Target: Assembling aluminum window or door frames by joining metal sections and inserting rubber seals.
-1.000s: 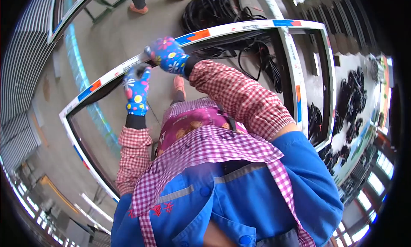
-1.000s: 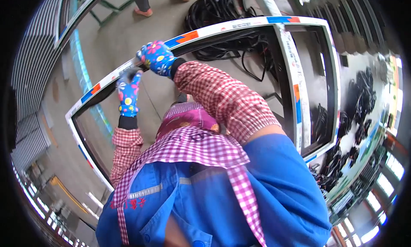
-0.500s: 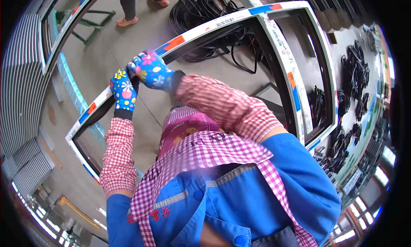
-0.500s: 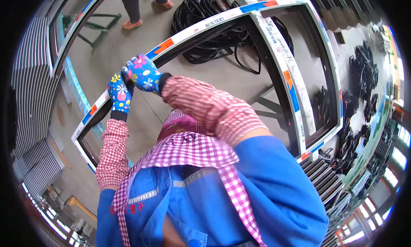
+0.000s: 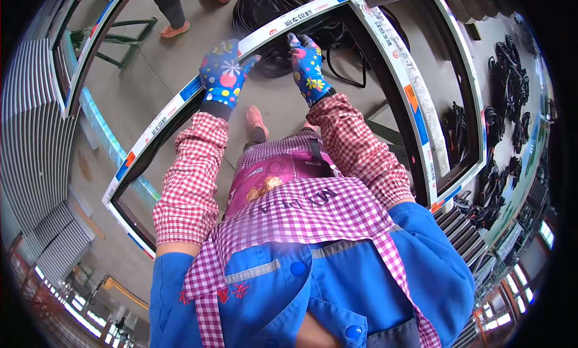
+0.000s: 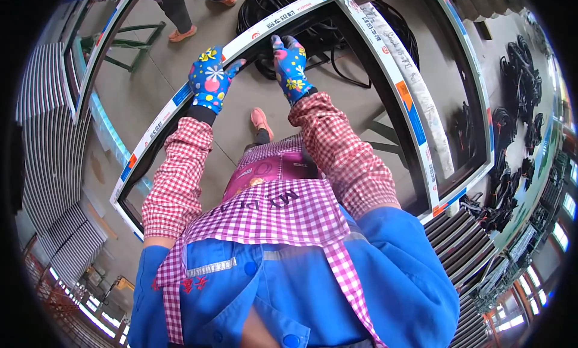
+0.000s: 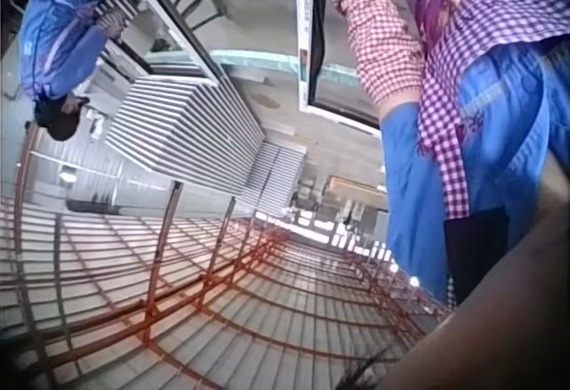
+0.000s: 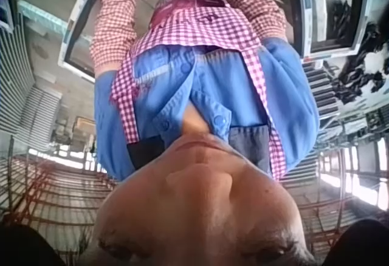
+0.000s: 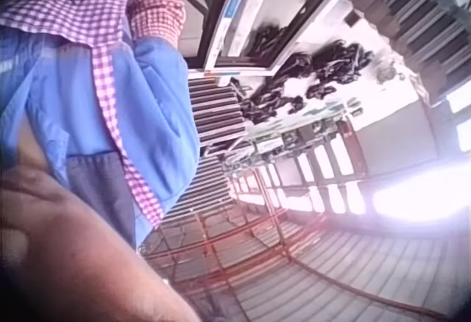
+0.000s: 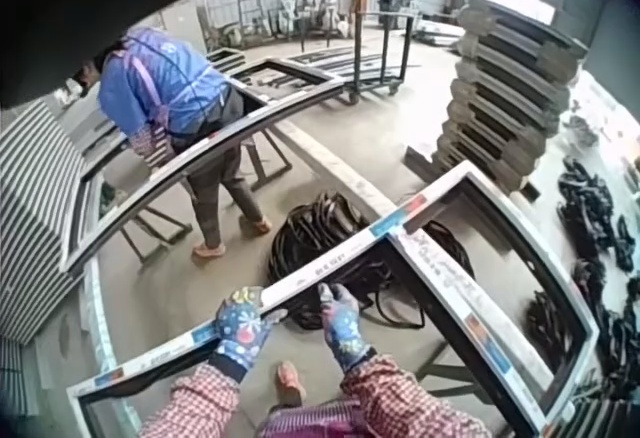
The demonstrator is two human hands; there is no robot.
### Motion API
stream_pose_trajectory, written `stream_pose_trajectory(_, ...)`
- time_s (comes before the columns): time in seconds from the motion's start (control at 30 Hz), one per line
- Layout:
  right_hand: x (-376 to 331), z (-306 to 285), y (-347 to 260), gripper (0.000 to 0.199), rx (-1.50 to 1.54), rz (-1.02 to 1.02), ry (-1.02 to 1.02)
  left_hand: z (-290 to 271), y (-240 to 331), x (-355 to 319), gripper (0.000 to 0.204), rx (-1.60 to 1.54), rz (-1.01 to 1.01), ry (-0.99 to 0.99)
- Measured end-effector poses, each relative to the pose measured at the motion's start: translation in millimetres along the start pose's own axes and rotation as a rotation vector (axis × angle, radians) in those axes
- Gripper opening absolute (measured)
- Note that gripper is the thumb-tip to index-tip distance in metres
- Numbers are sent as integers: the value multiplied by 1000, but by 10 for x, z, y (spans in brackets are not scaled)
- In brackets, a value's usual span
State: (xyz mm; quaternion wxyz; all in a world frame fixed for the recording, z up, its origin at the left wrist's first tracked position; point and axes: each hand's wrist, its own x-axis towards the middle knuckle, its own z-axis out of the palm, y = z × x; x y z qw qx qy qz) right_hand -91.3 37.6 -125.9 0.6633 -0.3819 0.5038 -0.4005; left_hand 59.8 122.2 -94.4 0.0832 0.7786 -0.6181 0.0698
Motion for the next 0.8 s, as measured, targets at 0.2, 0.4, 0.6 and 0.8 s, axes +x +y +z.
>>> stream_pose_trajectory(0.2,80,-116,102,23,306,136,-110,-44,31,15,59,-56,-42,-47)
stream_pose_trajectory(0.4,170,-234,128,24,341,157,-222,-70,199,107,54,-13,-29,-55)
stream_pose_trajectory(0.6,136,-170,-496,37,-727,-546,-441,25,299,198,44,21,-52,-89)
stream_pose_trajectory(0.8,375,-62,-619,63,-1302,-1320,-653,47,223,123,26,-53,16,111)
